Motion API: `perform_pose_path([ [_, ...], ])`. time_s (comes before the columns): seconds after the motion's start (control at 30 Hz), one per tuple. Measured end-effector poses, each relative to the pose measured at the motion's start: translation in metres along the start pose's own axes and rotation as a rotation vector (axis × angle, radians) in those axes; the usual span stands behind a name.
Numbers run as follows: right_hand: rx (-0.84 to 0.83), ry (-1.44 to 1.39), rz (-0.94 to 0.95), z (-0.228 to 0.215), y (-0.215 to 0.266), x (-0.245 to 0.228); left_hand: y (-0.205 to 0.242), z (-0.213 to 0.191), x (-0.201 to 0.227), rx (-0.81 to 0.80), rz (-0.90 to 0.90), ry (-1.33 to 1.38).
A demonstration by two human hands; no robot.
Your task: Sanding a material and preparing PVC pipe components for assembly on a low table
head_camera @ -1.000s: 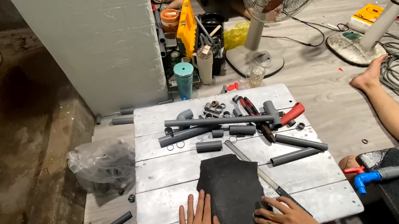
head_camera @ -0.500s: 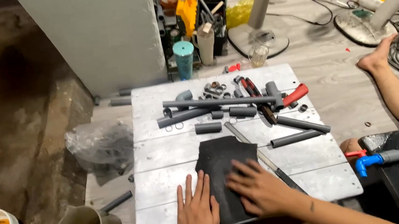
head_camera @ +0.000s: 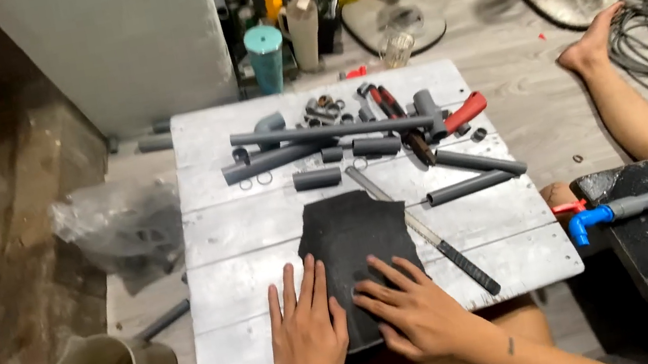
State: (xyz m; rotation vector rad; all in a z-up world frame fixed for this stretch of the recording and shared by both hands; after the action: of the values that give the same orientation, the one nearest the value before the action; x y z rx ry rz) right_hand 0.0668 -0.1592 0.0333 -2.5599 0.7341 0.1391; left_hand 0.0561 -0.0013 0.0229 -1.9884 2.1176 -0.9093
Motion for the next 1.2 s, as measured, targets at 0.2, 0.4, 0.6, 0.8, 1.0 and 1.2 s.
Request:
perform_pose_path([
  [0.2,0.118,0.243,-0.107,0.003,-0.004,0.011,-0.006,0.03,-0.009,0.059,0.049,-0.157],
  [0.4,-0.017,0.287,-0.112,0.011,0.013,0.021,-0.031,0.026,-0.005,0.096,0.051,-0.079],
  [0.6,-0.075,0.208,-0.081,0.017,0.01,0.024,-0.028,0.041,-0.009,0.031,0.112,0.007],
  [0.8,-0.237,0.247,-0.01,0.037,0.012,0.022,-0.02,0.056,-0.012,0.007,0.147,-0.024],
  [1.0,-0.244,0.221,0.103,0.068,-0.008,0.06,-0.021,0.05,-0.011,0.049,0.161,-0.075],
  [1.2,-0.141,0.308,0.031,0.028,-0.003,0.041,-0.021,0.049,-0.01,0.048,0.152,-0.092],
])
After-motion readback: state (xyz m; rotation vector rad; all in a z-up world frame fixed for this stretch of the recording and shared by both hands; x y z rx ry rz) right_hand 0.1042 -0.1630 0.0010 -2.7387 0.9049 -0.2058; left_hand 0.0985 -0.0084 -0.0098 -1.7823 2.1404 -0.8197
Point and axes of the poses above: each hand's wrist, its own y-axis away from the middle knuckle, its own z-axis out of the palm, x = y × z, the point moved 6 cm from there along -y, towards the middle knuckle, and after that the axes turned 11 degrees about x, right-handed, at the moved point
